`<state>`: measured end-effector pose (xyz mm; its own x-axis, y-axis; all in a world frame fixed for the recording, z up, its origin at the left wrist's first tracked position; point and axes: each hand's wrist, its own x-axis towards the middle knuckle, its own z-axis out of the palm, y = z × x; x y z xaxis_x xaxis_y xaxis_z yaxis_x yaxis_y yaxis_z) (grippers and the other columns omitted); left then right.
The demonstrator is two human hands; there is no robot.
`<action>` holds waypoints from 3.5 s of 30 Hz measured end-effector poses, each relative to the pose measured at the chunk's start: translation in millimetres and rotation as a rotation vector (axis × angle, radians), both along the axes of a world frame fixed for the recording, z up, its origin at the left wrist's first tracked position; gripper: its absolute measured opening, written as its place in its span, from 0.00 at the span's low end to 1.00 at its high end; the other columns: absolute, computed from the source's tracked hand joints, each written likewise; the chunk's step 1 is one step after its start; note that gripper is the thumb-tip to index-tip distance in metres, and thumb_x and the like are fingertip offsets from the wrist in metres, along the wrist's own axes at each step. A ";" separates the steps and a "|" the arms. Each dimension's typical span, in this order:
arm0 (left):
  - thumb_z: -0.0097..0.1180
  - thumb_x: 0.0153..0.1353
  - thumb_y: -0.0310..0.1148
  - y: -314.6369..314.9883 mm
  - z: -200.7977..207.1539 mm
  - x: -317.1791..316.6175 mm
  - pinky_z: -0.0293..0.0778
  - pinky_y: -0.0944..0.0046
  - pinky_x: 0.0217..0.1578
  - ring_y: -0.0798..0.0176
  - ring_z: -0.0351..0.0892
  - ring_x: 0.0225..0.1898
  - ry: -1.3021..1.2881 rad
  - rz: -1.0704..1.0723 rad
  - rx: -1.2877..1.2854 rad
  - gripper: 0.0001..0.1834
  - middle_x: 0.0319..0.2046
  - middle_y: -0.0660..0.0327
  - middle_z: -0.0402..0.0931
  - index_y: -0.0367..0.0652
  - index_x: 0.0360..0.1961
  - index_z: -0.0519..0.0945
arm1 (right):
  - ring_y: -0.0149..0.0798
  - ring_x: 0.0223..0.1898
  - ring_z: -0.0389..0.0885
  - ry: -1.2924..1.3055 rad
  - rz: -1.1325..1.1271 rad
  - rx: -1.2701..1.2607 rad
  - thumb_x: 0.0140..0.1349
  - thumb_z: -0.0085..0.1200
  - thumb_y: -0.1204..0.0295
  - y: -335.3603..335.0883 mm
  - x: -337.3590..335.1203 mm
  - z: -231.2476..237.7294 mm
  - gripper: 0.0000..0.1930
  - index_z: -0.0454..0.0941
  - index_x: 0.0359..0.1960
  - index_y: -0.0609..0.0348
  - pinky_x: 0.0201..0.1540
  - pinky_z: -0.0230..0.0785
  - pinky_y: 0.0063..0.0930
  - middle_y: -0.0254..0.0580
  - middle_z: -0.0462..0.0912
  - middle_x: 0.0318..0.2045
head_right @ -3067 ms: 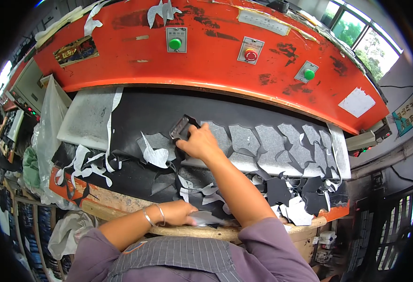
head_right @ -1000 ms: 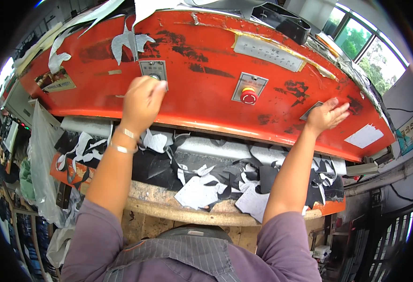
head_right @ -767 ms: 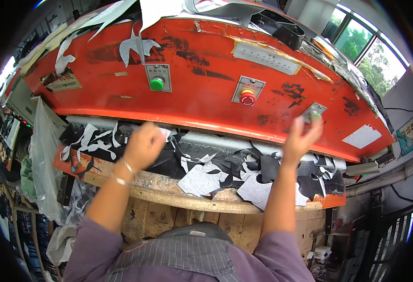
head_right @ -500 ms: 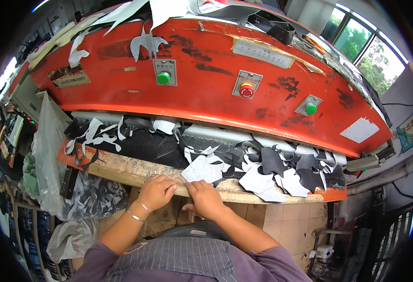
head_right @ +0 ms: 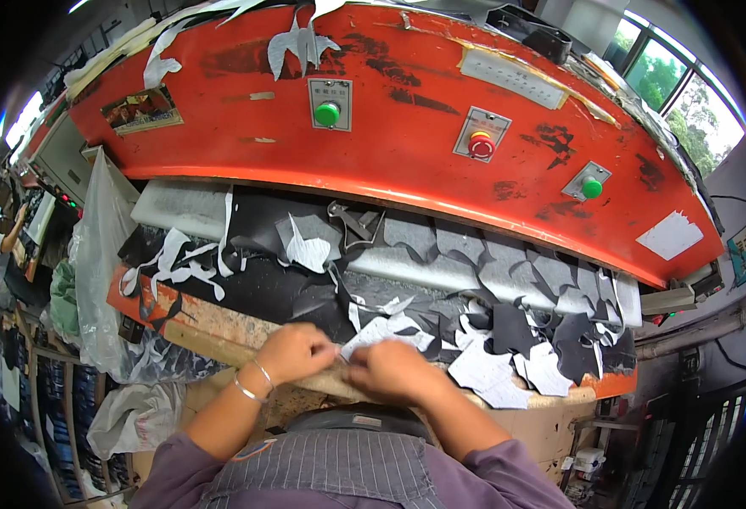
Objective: Operating a hydraulic die-cutting press to cut shoe upper components from a sheet of synthetic material.
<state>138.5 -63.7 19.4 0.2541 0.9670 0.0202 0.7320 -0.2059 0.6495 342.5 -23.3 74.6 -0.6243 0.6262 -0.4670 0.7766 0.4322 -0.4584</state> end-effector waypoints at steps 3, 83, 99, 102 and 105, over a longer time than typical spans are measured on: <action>0.60 0.52 0.42 64.7 3.4 -14.8 0.67 0.53 0.50 0.52 0.73 0.48 0.042 0.138 0.298 0.16 0.44 0.56 0.77 0.45 0.39 0.81 | 0.54 0.46 0.79 0.301 -0.355 0.436 0.52 0.60 0.46 71.6 -26.4 -13.3 0.30 0.75 0.47 0.58 0.44 0.72 0.45 0.57 0.79 0.44; 0.70 0.47 0.37 198.1 -54.0 -114.3 0.72 0.57 0.49 0.50 0.76 0.51 -0.149 0.628 0.501 0.28 0.46 0.48 0.79 0.37 0.48 0.77 | 0.50 0.57 0.72 0.672 -0.375 0.733 0.48 0.68 0.58 242.9 -23.3 -59.5 0.34 0.73 0.58 0.54 0.61 0.62 0.38 0.50 0.76 0.54; 0.52 0.62 0.42 212.3 151.6 -12.7 0.73 0.54 0.26 0.45 0.77 0.22 -0.116 0.037 0.399 0.21 0.16 0.50 0.75 0.37 0.18 0.78 | 0.52 0.71 0.44 1.125 -1.237 1.365 0.69 0.33 0.45 220.1 191.3 88.2 0.40 0.45 0.69 0.67 0.70 0.40 0.42 0.59 0.43 0.70; 0.52 0.61 0.42 152.2 126.6 -30.3 0.70 0.50 0.27 0.42 0.74 0.22 -0.222 0.079 0.230 0.21 0.16 0.50 0.74 0.38 0.16 0.75 | 0.47 0.71 0.46 1.166 -1.195 1.271 0.70 0.35 0.47 178.6 195.2 82.4 0.39 0.44 0.69 0.66 0.70 0.41 0.39 0.55 0.43 0.71; 0.57 0.59 0.45 75.2 88.7 -62.0 0.72 0.53 0.29 0.44 0.76 0.24 -0.092 0.046 -0.063 0.19 0.19 0.49 0.75 0.41 0.19 0.79 | 0.48 0.70 0.48 1.130 -1.192 1.280 0.71 0.34 0.49 157.8 211.0 84.5 0.37 0.44 0.69 0.67 0.70 0.42 0.38 0.54 0.43 0.70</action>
